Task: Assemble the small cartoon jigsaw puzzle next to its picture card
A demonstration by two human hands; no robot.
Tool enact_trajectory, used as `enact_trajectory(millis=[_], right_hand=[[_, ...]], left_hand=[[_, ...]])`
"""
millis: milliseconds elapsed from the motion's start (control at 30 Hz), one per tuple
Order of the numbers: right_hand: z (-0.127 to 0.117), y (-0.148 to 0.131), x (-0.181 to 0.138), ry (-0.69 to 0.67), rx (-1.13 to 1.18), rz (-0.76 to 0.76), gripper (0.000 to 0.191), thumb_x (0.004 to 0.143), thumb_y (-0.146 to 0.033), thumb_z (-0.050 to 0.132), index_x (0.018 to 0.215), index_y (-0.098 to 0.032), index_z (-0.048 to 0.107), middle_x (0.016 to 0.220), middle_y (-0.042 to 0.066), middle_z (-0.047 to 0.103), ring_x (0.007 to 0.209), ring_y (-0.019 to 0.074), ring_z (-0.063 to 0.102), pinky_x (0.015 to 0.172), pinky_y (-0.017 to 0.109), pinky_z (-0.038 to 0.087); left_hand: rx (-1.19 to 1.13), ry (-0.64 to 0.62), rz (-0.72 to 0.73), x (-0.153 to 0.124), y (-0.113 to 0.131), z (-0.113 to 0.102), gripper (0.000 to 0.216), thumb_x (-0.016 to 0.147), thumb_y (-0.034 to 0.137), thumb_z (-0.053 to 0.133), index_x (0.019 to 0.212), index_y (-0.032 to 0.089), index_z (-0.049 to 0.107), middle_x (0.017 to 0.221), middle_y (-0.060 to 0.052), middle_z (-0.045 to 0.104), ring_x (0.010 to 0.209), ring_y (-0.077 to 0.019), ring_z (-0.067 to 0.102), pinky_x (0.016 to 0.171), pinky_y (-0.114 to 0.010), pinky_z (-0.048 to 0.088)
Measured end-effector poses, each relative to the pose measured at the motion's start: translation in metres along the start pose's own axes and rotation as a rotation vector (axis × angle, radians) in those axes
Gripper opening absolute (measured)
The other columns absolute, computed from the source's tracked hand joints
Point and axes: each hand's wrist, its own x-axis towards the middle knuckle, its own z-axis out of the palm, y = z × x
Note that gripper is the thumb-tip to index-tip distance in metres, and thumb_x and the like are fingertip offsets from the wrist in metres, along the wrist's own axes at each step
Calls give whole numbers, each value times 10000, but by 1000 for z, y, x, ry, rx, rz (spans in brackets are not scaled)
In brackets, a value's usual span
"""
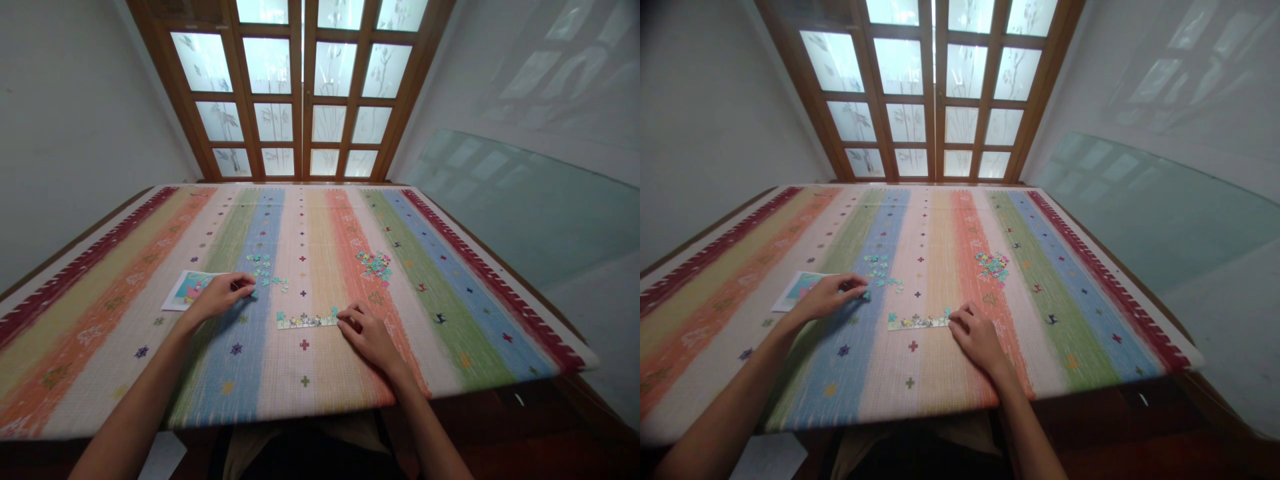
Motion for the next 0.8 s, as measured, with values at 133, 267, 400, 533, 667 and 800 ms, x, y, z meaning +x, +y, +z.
enact_trajectory(millis=[133, 267, 400, 533, 667, 800], right_hand=[[1, 0, 0, 4, 5, -2, 163, 958, -236, 581, 970, -196, 739, 969, 66, 657, 837, 193, 651, 795, 332, 523], [1, 1, 0, 5, 5, 0, 159, 956, -236, 584, 971, -201, 739, 970, 60, 654, 832, 188, 652, 793, 324, 522], [0, 1, 0, -3, 2, 3, 158, 955, -232, 589, 971, -201, 743, 978, 60, 657, 825, 184, 654, 782, 317, 524], [0, 1, 0, 9, -8, 4, 156, 953, -231, 590, 959, -207, 743, 970, 58, 660, 825, 187, 659, 777, 319, 524], [0, 0, 1, 3, -6, 3, 146, 951, -229, 596, 952, -207, 740, 965, 59, 662, 831, 192, 663, 773, 324, 523], [0, 0, 1, 9, 8, 6, 143, 953, -242, 601, 953, -211, 740, 952, 56, 664, 826, 192, 663, 766, 321, 522]], left_hand=[[74, -53, 7, -4, 2, 13, 280, 821, 448, 587, 819, 206, 729, 788, -55, 759, 726, -226, 671, 720, -335, 522], [157, -41, 36, -6, 4, 20, 242, 832, 392, 576, 830, 205, 730, 842, -68, 751, 764, -228, 667, 753, -343, 511], [202, -13, 60, -6, 3, 21, 250, 837, 395, 562, 827, 208, 728, 853, -76, 741, 774, -235, 661, 780, -361, 521], [210, 75, 37, -5, -1, 12, 321, 875, 439, 514, 882, 209, 738, 875, -84, 752, 788, -251, 668, 802, -377, 529], [231, 200, -13, -6, -6, 3, 348, 873, 414, 474, 911, 202, 747, 943, -99, 776, 853, -272, 690, 826, -386, 535], [212, 280, -77, -15, -6, 4, 375, 892, 438, 465, 909, 205, 759, 956, -91, 794, 865, -279, 705, 809, -371, 533]])
